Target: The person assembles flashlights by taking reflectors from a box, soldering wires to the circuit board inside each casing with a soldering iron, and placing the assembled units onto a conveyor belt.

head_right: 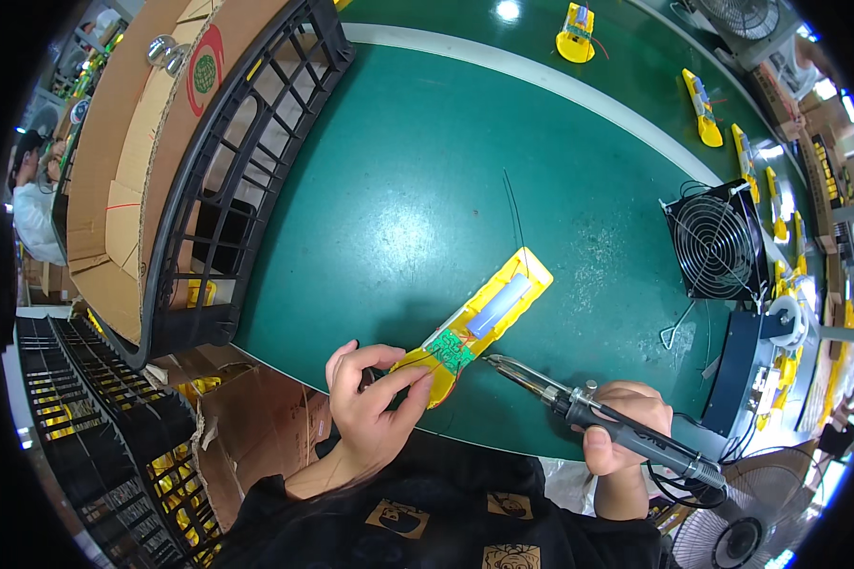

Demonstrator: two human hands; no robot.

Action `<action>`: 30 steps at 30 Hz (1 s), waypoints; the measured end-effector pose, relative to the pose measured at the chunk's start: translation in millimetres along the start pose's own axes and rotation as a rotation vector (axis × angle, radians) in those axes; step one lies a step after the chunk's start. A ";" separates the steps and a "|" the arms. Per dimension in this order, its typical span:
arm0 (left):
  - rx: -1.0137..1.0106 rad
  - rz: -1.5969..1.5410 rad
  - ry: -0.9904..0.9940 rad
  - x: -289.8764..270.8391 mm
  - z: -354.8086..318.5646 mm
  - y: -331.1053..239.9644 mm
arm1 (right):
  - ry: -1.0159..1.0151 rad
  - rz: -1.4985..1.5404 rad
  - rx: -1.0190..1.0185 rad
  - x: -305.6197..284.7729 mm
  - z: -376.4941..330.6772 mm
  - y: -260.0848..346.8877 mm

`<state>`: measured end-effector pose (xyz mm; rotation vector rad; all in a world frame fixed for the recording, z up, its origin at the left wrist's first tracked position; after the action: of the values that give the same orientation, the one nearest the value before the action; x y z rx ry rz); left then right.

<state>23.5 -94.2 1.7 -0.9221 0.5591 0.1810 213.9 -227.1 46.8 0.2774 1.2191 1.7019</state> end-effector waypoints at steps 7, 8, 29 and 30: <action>0.028 0.043 -0.013 3.4 -4.5 2.1 | -0.144 -0.058 -0.058 -11.1 -14.9 -1.0; 0.000 0.038 -0.007 3.4 -5.9 2.4 | -0.176 -0.017 -0.051 -16.0 -20.9 -5.2; 0.099 0.215 -0.065 147.6 296.6 83.3 | -0.686 0.394 0.372 -58.3 -81.5 -52.9; 0.112 0.241 -0.083 162.6 319.1 88.0 | -0.564 0.233 0.471 -61.5 -84.5 -57.1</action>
<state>248.0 198.3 5.1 -0.7339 0.5968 0.3995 221.4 -326.1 -18.9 1.1405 1.1625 1.3591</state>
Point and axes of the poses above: each hand's wrist, its own z-axis towards the middle knuckle, its own x-axis out of the palm, y = z × x, the point moved 3 cm from there along z, towards the middle knuckle, and after that the axes turned 11 degrees about -y, right-handed, at the moved point
